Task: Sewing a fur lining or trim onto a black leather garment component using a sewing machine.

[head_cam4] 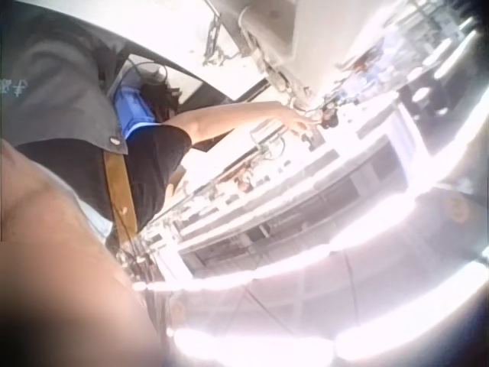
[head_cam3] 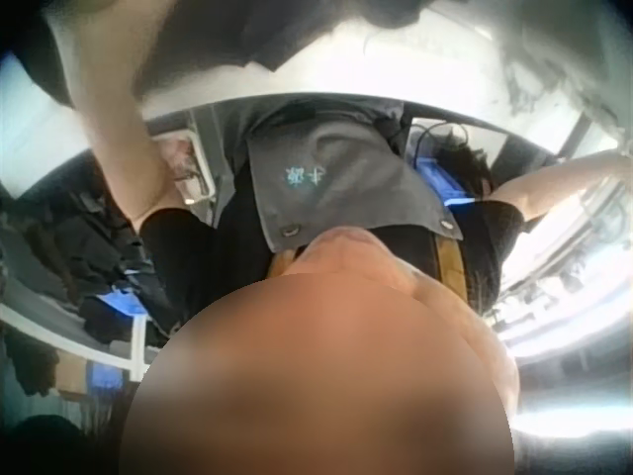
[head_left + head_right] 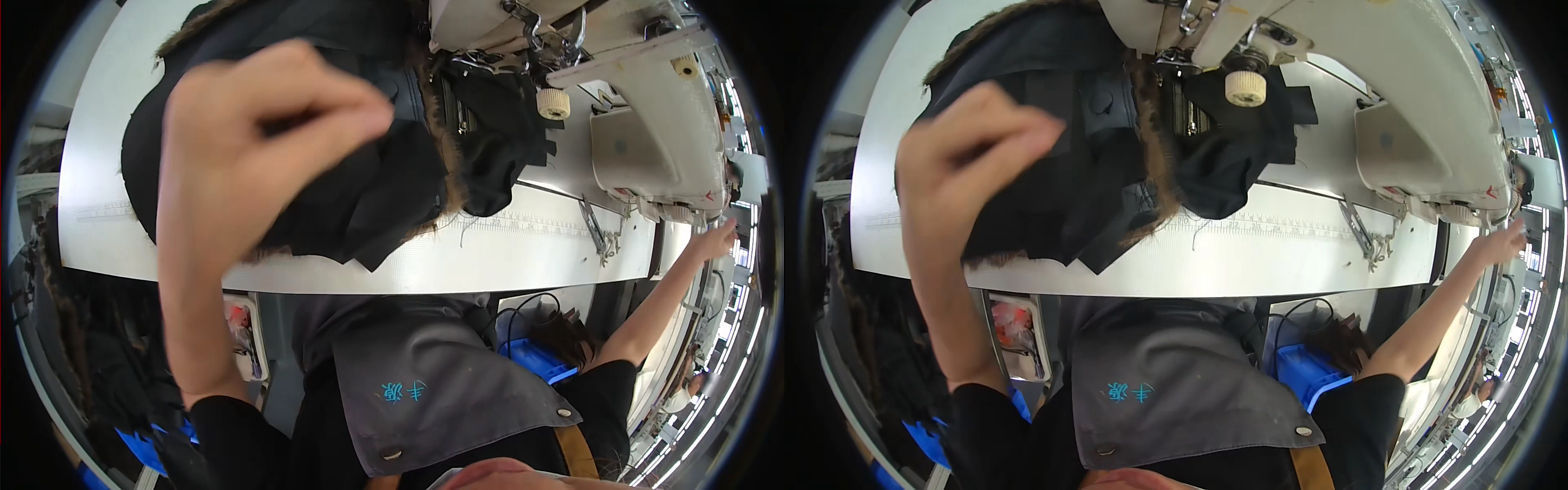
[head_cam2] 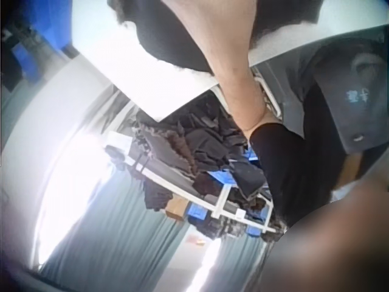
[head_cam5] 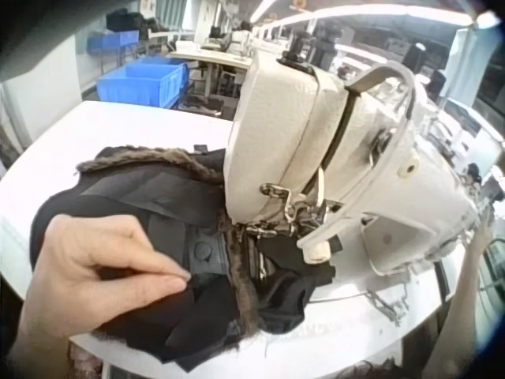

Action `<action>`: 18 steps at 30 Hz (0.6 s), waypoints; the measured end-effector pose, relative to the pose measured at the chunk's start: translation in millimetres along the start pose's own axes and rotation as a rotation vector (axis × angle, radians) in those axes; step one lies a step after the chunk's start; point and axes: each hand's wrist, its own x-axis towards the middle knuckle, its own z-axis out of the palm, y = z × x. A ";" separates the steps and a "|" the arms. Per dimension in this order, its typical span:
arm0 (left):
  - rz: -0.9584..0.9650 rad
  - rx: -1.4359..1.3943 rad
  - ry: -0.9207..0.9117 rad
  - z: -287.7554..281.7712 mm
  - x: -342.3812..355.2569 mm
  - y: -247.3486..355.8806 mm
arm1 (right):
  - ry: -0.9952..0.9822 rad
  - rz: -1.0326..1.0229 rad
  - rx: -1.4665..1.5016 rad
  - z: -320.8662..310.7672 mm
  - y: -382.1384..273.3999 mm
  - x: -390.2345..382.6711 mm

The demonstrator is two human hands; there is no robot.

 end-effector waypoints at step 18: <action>-0.169 0.283 -0.095 45.7 58.0 -61.7 | -0.395 0.391 0.729 30.9 79.4 1.7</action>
